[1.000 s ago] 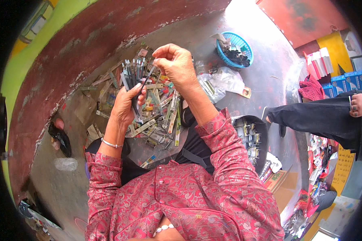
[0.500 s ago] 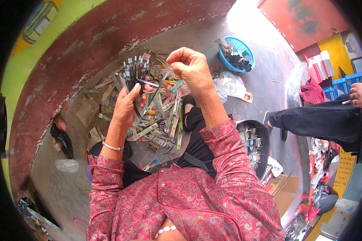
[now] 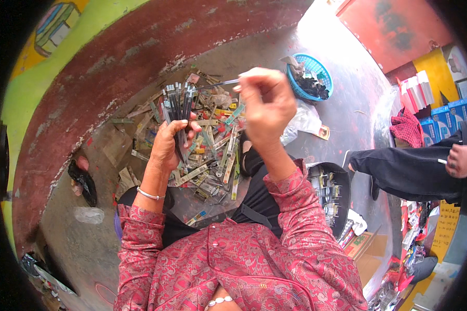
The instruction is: The person picks up and organizes plastic pen barrels and components from a pile on the floor, wiping some with a cloth and grouping them together.
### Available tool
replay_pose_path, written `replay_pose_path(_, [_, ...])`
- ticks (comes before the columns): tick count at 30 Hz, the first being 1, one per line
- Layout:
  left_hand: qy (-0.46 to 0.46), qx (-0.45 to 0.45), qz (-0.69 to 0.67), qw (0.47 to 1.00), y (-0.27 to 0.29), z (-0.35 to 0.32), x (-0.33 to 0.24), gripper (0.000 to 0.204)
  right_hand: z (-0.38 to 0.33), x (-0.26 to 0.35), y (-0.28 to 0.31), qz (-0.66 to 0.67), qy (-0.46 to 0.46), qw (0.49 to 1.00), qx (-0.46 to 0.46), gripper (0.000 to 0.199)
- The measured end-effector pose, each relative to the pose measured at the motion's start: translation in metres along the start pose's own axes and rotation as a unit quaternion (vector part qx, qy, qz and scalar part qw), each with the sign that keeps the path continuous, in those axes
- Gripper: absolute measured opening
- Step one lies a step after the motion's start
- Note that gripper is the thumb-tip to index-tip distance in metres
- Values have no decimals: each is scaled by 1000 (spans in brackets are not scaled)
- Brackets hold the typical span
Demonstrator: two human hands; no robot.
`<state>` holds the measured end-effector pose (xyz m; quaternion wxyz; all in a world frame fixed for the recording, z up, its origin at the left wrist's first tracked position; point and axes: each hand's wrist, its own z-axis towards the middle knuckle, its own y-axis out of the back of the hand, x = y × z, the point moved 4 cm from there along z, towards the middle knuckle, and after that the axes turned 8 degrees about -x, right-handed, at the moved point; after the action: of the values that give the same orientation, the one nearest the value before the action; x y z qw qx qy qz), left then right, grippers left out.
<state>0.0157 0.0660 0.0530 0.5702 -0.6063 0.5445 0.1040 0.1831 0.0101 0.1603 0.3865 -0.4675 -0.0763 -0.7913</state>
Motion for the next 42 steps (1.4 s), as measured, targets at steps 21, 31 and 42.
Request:
replay_pose_path(21, [-38,-28,-35,998,11,-1,-6,22,-74,-9,-39,-208,260,806,489,20])
replay_pose_path(31, [-167,-106,382,903,5,4,16,14,-56,-54,-38,-247,-138,882,376,32])
replay_pose_path(42, [-16,32,170,985,-8,-3,13,9,-61,-72,-31,-59,-402,846,345,17])
